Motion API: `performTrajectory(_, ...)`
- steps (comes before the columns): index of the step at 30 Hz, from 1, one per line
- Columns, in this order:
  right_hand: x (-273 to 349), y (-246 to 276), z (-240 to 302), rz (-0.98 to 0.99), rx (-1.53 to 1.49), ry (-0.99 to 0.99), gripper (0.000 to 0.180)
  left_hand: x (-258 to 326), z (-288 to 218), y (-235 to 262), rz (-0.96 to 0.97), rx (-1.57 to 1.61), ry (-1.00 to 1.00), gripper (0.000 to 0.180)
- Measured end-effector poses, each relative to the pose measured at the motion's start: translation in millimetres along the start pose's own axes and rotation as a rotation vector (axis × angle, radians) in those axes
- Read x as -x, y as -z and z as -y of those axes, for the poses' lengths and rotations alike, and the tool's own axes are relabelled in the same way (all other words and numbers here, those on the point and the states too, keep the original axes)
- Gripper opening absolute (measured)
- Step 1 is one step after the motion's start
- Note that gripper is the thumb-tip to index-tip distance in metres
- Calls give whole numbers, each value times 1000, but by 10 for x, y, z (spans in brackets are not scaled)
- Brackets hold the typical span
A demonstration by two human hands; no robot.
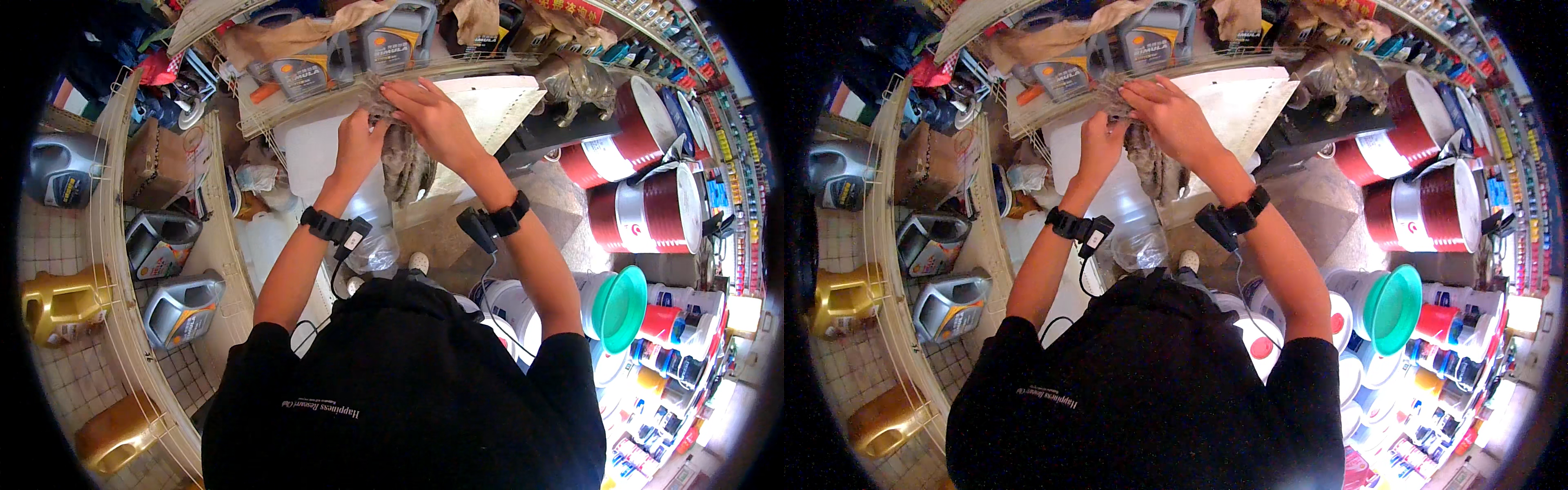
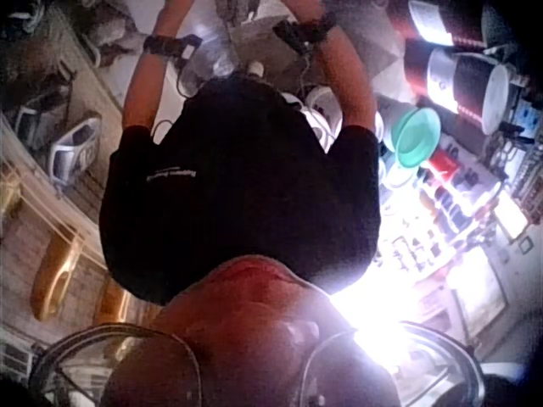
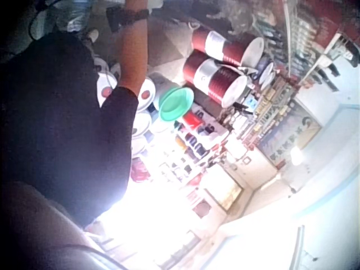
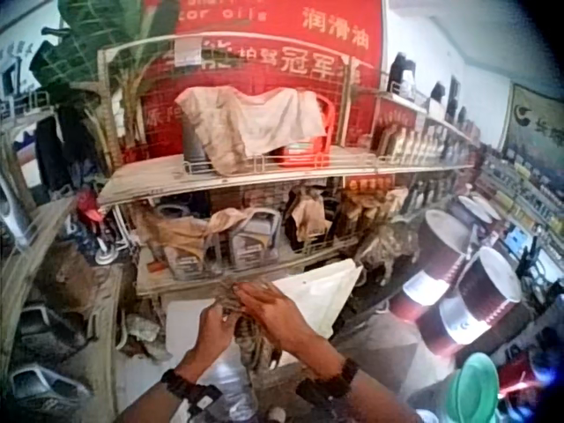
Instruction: The person wipes a white perforated shelf board with a cloth, cleaning both sides and edges. They repeatedly turn the board over and wipe different sections, then place it back on the shelf.
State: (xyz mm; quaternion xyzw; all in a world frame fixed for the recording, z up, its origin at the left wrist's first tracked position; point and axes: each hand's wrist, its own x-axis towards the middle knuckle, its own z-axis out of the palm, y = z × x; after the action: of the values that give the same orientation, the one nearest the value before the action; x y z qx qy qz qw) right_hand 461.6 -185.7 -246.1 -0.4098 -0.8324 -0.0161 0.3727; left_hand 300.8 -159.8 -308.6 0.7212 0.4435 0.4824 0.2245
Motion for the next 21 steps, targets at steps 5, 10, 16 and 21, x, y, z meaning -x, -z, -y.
performTrajectory(5, 77, -142, 13, -102, 49, -52, 37, -34, -88, -38, 57, 71, 82, 17)
performTrajectory(10, 224, -299, 164, -425, 169, -103, 37, -40, -43, -24, 32, 44, 36, 18)
performTrajectory(16, 937, -247, -126, -415, 183, -230, 29, -177, -37, 160, 27, -82, 102, 29)
performTrajectory(21, 735, 96, -23, -602, 287, -332, 23, -56, -109, 17, 75, 94, 95, 31)
